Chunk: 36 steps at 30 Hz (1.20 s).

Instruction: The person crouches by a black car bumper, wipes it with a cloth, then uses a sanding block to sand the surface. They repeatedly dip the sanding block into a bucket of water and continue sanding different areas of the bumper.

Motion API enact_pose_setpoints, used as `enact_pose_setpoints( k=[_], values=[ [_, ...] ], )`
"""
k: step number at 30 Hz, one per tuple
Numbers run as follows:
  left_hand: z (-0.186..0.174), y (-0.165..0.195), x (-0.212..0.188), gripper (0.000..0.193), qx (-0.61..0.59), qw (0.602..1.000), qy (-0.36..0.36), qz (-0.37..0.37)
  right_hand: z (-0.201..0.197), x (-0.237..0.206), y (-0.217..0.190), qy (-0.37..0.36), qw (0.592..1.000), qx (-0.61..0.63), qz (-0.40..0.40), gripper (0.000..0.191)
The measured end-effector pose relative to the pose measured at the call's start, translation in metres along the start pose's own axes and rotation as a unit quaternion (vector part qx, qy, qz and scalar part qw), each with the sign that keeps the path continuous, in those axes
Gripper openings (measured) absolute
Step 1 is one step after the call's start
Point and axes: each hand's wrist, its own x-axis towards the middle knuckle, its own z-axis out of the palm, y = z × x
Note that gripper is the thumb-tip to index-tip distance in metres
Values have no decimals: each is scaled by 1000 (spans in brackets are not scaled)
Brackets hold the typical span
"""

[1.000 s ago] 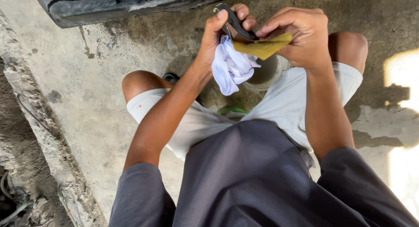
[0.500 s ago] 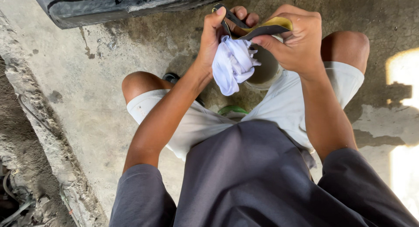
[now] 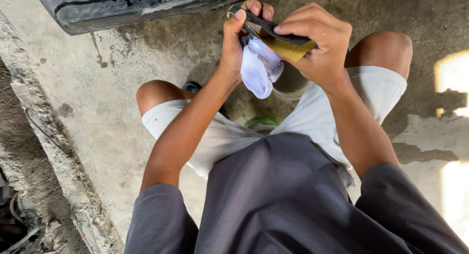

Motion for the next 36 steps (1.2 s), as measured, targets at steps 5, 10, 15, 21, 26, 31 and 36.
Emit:
enact_pose_setpoints(
  k=[5,10,15,21,26,31,36],
  values=[
    [-3,0,2,33,93,995,-7,40,-5,-5,1,-21,998,-53,-2,25],
    [-1,11,3,47,233,969,-82,-10,-27,-5,9,-114,982,107,107,18],
    [6,23,5,56,336,922,-184,-56,-38,0,6,-204,961,127,141,21],
    [13,41,5,62,404,876,-252,-85,-32,-1,-6,-216,964,98,119,26],
    [15,51,6,59,444,846,-277,-98,-30,-3,-8,-167,979,67,98,29],
    [13,40,2,52,466,816,-286,-185,-27,-8,6,-128,988,-6,84,50],
    [6,30,-2,53,424,850,-268,-159,-29,-19,24,-120,990,-18,71,61]
  ],
)
